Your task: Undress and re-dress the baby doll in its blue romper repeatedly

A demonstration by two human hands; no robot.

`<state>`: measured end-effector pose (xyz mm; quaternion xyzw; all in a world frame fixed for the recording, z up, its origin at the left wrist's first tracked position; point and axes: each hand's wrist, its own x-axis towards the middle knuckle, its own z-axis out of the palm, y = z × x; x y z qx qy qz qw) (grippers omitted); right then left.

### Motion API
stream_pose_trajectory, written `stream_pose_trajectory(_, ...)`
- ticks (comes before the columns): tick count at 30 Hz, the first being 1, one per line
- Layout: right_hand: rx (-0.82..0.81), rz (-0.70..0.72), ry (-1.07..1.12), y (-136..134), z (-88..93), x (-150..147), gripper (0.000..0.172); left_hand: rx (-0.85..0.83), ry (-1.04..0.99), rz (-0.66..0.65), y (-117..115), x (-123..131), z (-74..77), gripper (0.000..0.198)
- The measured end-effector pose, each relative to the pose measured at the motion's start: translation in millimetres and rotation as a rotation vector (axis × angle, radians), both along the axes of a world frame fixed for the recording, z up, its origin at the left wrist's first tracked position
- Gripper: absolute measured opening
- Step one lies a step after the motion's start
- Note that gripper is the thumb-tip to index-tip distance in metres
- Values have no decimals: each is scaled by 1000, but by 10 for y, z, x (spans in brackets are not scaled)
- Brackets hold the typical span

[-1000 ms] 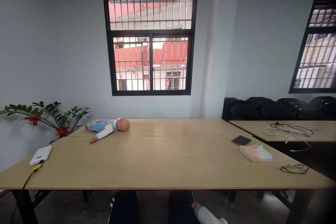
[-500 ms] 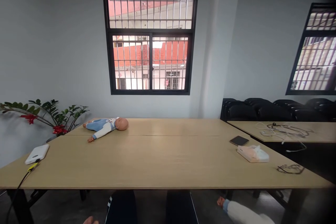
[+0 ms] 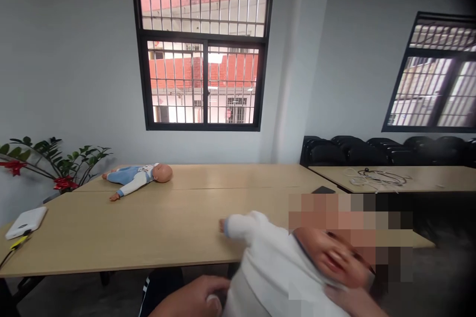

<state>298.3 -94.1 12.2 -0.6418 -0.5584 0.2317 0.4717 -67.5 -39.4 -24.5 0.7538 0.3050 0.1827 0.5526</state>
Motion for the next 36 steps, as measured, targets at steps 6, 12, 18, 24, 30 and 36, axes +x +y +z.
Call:
stream_pose_trajectory(6,-209,452,389,873,167,-427,79,64,-250,15,459,105,-39,87)
stream_pose_trajectory(12,-237,642,294,1880,347,-710,67,-80,-320,303,844,10,-163,79)
stream_pose_trajectory(18,-239,658,32,2847,376,-888,45,-208,-335,580,1353,79,-138,69)
stream_pose_trajectory(24,-340,692,45,3567,170,-1027,35,-303,-384,626,1777,123,-249,70)
stream_pose_trajectory(30,-394,633,28,4097,-68,-1131,36,-382,-377,674,2191,49,-401,74)
stream_pose_trajectory(36,-406,608,-13,4569,-184,-1273,23,-373,-376,728,2634,38,-525,77)
